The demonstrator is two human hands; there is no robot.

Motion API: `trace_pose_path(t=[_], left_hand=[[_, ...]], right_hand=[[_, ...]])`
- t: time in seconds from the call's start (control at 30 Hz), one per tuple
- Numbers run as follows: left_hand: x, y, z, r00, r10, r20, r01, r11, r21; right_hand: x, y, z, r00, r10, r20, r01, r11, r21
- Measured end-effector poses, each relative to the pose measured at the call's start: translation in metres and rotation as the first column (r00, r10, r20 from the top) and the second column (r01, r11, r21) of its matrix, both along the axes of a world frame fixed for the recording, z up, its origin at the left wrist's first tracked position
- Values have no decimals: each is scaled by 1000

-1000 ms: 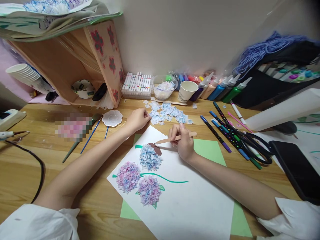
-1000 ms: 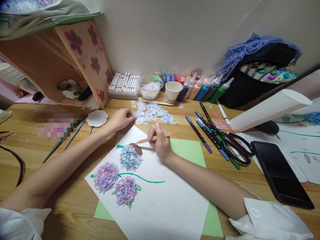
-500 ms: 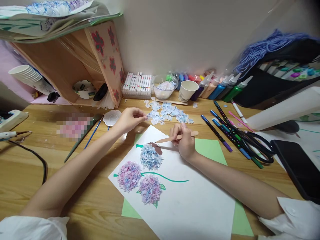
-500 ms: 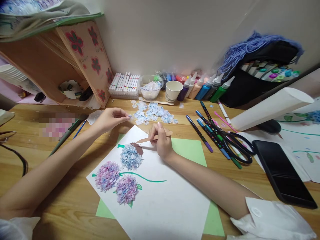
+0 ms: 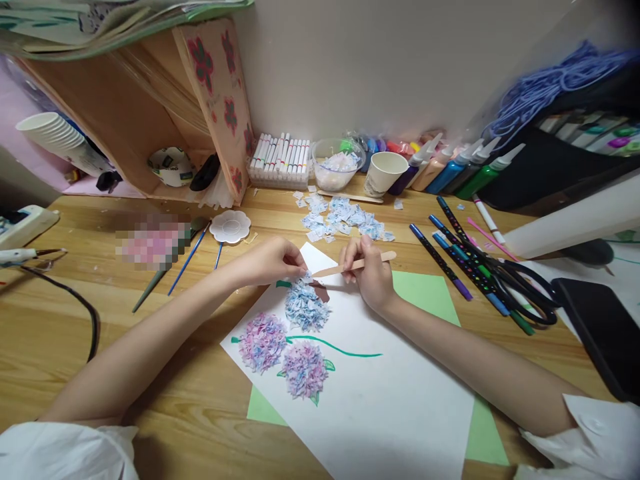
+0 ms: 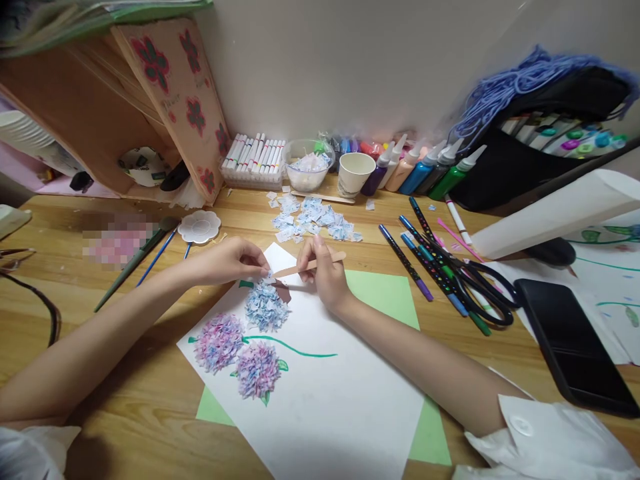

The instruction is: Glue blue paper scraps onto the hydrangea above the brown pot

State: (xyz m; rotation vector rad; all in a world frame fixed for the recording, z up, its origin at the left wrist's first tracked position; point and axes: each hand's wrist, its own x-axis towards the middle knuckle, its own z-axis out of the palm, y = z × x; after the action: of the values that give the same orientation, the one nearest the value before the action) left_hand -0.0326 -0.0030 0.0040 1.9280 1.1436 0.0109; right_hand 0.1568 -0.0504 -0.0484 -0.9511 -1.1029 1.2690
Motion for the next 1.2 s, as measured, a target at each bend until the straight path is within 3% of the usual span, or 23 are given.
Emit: trace_pose_path(t=[0.33, 0.73, 1.07, 1.2], left_hand=[[0, -2, 5, 991, -33, -133, 42, 997, 64], [-5, 0, 0, 991, -59, -118, 62, 998, 20], [-4, 1, 2, 982, -86, -167, 90, 996, 20], [-4, 1, 2, 982, -93, -166, 97, 995, 21]], right_hand=[[-2, -1, -3, 992, 57, 112, -54, 998, -25], [-3, -5, -5, 961, 110, 253, -114, 993, 2], [-7, -4, -6, 970, 140, 198, -133, 990, -47], [-5, -5, -4, 980, 80, 183, -81, 997, -3]])
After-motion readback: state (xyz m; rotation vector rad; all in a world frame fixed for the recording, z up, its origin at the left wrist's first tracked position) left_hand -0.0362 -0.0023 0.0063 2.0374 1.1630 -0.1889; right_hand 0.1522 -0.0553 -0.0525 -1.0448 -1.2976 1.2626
